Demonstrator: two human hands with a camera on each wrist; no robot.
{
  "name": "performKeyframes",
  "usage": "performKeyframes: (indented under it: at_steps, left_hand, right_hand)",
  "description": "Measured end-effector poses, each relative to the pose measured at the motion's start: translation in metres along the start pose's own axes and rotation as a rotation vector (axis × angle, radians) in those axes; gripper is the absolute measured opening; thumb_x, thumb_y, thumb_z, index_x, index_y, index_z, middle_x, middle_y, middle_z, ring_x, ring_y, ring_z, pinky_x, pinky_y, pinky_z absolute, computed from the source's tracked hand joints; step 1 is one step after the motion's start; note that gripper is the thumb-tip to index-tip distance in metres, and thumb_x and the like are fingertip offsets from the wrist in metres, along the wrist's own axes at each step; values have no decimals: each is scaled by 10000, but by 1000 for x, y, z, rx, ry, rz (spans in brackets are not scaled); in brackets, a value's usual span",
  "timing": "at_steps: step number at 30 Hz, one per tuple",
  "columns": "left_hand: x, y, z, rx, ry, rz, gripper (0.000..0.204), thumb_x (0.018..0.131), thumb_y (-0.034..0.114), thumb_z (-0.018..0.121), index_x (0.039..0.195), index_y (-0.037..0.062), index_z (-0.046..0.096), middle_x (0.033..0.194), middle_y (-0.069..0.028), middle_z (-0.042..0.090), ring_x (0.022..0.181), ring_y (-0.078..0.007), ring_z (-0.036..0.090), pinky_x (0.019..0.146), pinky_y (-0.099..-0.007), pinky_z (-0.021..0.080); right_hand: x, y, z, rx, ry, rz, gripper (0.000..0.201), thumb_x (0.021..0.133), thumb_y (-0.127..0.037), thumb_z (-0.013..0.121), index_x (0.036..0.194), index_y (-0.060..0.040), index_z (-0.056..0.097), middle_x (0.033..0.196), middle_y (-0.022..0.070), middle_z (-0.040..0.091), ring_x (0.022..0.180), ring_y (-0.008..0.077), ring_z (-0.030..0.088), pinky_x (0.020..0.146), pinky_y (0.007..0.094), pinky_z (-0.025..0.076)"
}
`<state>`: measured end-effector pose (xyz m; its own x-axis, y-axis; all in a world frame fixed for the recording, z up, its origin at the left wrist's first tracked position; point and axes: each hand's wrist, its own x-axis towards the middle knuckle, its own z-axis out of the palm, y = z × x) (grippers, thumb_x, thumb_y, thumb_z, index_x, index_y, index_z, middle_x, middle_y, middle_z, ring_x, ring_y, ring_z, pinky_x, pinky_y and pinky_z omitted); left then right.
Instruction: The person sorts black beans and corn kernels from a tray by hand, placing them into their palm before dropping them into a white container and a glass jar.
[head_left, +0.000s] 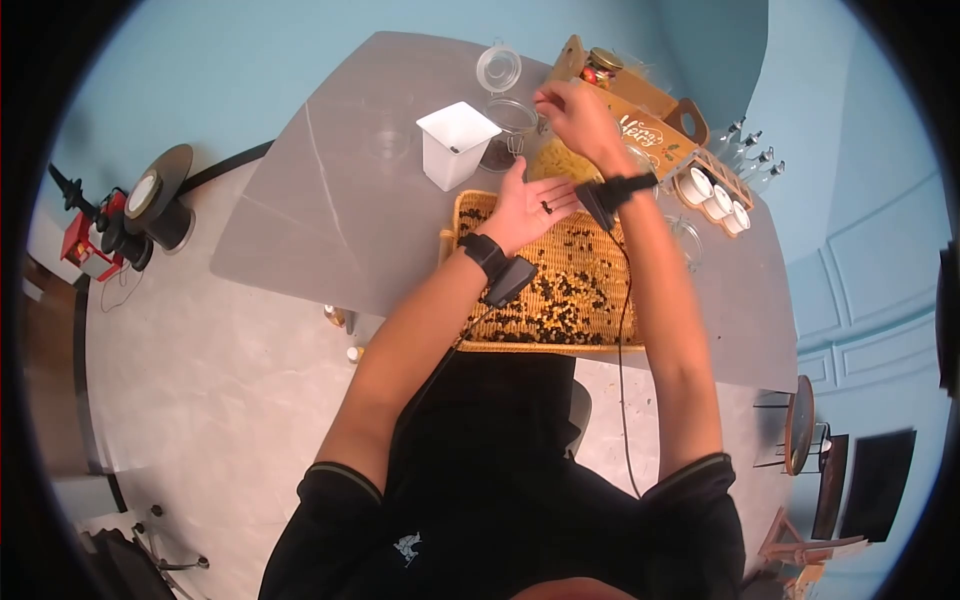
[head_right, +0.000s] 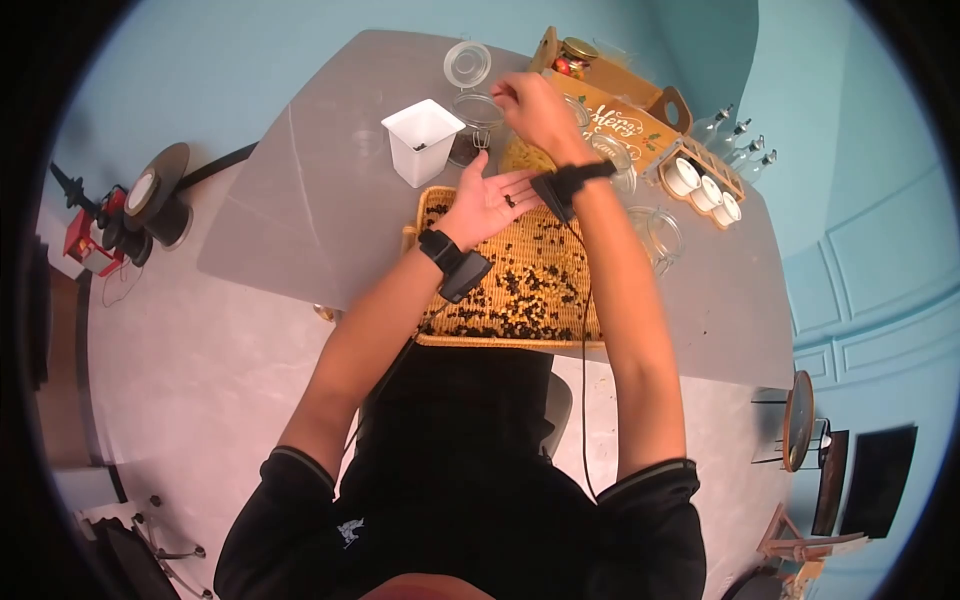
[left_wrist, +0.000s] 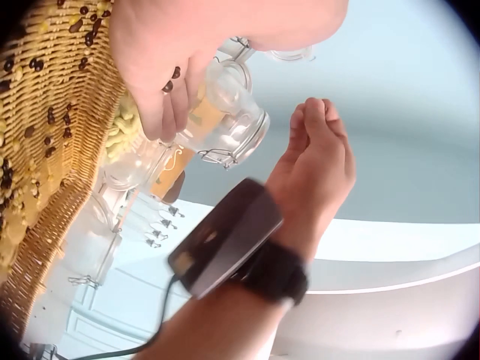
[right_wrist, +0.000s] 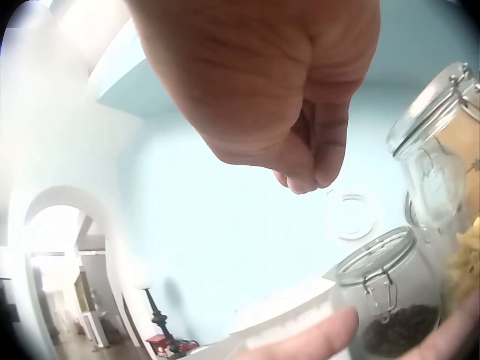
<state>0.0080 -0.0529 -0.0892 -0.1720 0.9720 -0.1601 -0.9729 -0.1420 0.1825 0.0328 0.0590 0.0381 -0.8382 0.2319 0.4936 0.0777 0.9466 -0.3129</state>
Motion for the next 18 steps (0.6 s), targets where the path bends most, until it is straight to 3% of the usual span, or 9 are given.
performKeyframes:
  at_steps: [4,7,9,13,15,18]
  left_hand:
    - [6,1,-10,17,-11,39,901,1041,621,333,1413,-198,381,1431,-318,496,1355,-408,494,1181,-520,372]
    - [8,3,-12,27,-7,62,933,1027,659,320,1424,-185,377,1409,-321,519,1338,-407,517,1170,-510,384]
    - [5,3,-10,36,-15,74,937,1026,666,317,1425,-179,380,1413,-314,519,1340,-398,518,1175,-505,378]
    - [-8,5,2,69,-88,110,934,1028,661,328,1455,-169,354,1467,-309,465,1387,-398,464,1205,-502,342]
    - [-9,4,5,44,-98,121,951,1018,682,332,1461,-159,358,1468,-302,467,1397,-384,455,1203,-490,344]
    - [-10,5,5,64,-137,123,975,1008,708,325,1491,-139,331,1498,-289,443,1418,-365,430,1183,-461,356]
  right_hand:
    - [36,32,26,-42,-86,-34,232,851,-35,651,1064,-3,738,936,206,745,833,351,736,765,408,568]
    - [37,31,28,46,10,-68,241,858,-29,652,1082,-8,740,884,199,747,786,315,736,740,390,568]
    - [29,26,21,166,100,10,230,873,-42,662,1087,-11,742,853,184,744,741,273,724,720,371,564]
    - [-36,-4,0,240,136,162,192,907,-84,682,1072,-16,751,847,156,742,702,196,688,681,325,547]
    - [-77,10,5,212,138,43,175,919,-106,691,1056,-21,761,897,151,750,730,171,685,674,304,537]
    - [-122,18,11,285,87,96,183,903,-52,714,1076,-42,774,910,84,725,795,146,630,705,286,499]
